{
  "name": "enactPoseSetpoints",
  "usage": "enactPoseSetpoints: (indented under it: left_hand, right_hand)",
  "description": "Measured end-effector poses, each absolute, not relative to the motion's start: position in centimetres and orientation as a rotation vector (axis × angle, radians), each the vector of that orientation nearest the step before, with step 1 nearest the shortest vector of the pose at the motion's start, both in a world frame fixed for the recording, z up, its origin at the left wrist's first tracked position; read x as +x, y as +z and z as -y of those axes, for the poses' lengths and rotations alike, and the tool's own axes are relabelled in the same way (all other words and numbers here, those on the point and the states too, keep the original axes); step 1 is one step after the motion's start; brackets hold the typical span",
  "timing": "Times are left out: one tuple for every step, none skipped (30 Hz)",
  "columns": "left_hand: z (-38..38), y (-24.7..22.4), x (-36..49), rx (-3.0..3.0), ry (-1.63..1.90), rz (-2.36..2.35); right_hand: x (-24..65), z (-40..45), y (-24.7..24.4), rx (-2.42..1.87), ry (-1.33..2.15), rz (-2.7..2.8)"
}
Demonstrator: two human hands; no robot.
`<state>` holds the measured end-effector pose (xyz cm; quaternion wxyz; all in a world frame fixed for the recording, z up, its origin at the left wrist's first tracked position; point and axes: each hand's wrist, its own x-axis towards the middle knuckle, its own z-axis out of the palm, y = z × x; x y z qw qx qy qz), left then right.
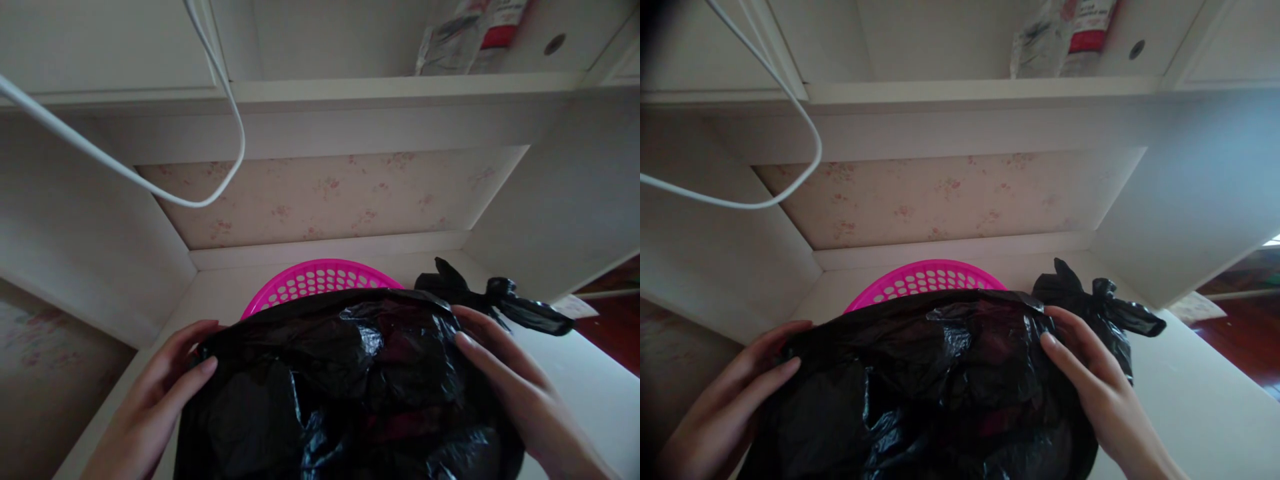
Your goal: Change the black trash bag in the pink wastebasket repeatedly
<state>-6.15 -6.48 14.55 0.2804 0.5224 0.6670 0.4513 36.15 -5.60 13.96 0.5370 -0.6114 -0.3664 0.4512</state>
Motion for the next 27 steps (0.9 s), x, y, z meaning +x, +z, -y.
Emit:
enactPoseSetpoints:
  left_hand:
    - [6.0, 15.1, -6.0, 1.422, 1.199, -1.793]
    - [5.4, 15.6, -5.9, 1.462, 1.174, -1.796]
    - [4.8, 15.9, -5.7, 1.508, 1.139, -1.798]
    - [4.2, 16.2, -5.5, 1.557, 1.106, -1.796]
    - [3.5, 16.3, -5.3, 1.593, 1.086, -1.790]
    - [2.9, 16.4, -5.2, 1.606, 1.081, -1.777]
    - [2.3, 16.5, -5.0, 1.587, 1.093, -1.758]
    - [1.8, 16.6, -4.9, 1.543, 1.108, -1.731]
    - [1.5, 16.7, -4.7, 1.487, 1.121, -1.702]
    - [1.2, 16.8, -4.7, 1.440, 1.121, -1.674]
    - [0.9, 16.9, -4.6, 1.412, 1.111, -1.651]
    - [0.7, 17.0, -4.6, 1.414, 1.088, -1.631]
    - [0.4, 17.1, -4.6, 1.442, 1.052, -1.616]
    - [0.1, 17.2, -4.6, 1.477, 1.018, -1.607]
    - [-0.2, 17.3, -4.6, 1.503, 0.995, -1.605]
    - [-0.6, 17.3, -4.6, 1.515, 0.987, -1.609]
    - [-1.0, 17.2, -4.5, 1.513, 0.991, -1.618]
    - [-1.5, 17.1, -4.5, 1.507, 1.001, -1.625]
    - [-2.0, 17.0, -4.5, 1.507, 1.012, -1.627]
    - [-2.5, 16.9, -4.5, 1.517, 1.021, -1.625]
    - [-2.9, 16.7, -4.5, 1.528, 1.028, -1.617]
    - [-3.4, 16.6, -4.4, 1.518, 1.038, -1.601]
    - [-3.8, 16.6, -4.3, 1.468, 1.051, -1.570]
    - [-4.3, 16.5, -4.2, 1.388, 1.062, -1.531]
    - [-4.7, 16.4, -4.0, 1.294, 1.070, -1.488]
    - [-5.0, 16.3, -3.7, 1.203, 1.072, -1.445]
    - [-5.4, 16.1, -3.5, 1.134, 1.064, -1.406]
  right_hand:
    - [36.3, 5.1, 14.0, -1.431, 1.072, 0.860]
    - [36.5, 4.6, 14.0, -1.407, 1.078, 0.862]
    - [36.6, 4.1, 14.0, -1.387, 1.085, 0.879]
    - [36.7, 3.6, 14.0, -1.374, 1.088, 0.910]
    - [36.7, 3.1, 13.9, -1.369, 1.085, 0.949]
    - [36.8, 2.7, 13.9, -1.367, 1.078, 0.989]
    - [36.7, 2.2, 13.9, -1.364, 1.068, 1.027]
    - [36.7, 1.9, 13.9, -1.356, 1.057, 1.060]
    - [36.7, 1.5, 13.9, -1.343, 1.045, 1.092]
    - [36.6, 1.2, 14.0, -1.324, 1.026, 1.123]
    - [36.5, 0.9, 14.0, -1.299, 0.991, 1.153]
    - [36.5, 0.6, 14.1, -1.276, 0.939, 1.185]
    - [36.5, 0.4, 14.2, -1.263, 0.875, 1.230]
    - [36.5, 0.1, 14.3, -1.262, 0.801, 1.293]
    - [36.5, -0.2, 14.4, -1.274, 0.733, 1.374]
    - [36.5, -0.6, 14.4, -1.291, 0.678, 1.458]
    - [36.6, -0.9, 14.5, -1.311, 0.642, 1.531]
    - [36.6, -1.3, 14.6, -1.331, 0.624, 1.587]
    - [36.6, -1.7, 14.8, -1.348, 0.616, 1.616]
    - [36.6, -2.1, 14.9, -1.364, 0.615, 1.621]
    - [36.5, -2.4, 15.1, -1.379, 0.620, 1.617]
    - [36.3, -2.8, 15.4, -1.392, 0.628, 1.612]
    - [36.1, -3.1, 15.6, -1.400, 0.646, 1.610]
    - [35.8, -3.4, 15.9, -1.401, 0.672, 1.607]
    - [35.5, -3.7, 16.1, -1.402, 0.706, 1.601]
    - [35.2, -4.0, 16.3, -1.406, 0.743, 1.592]
    - [34.8, -4.2, 16.5, -1.415, 0.786, 1.571]
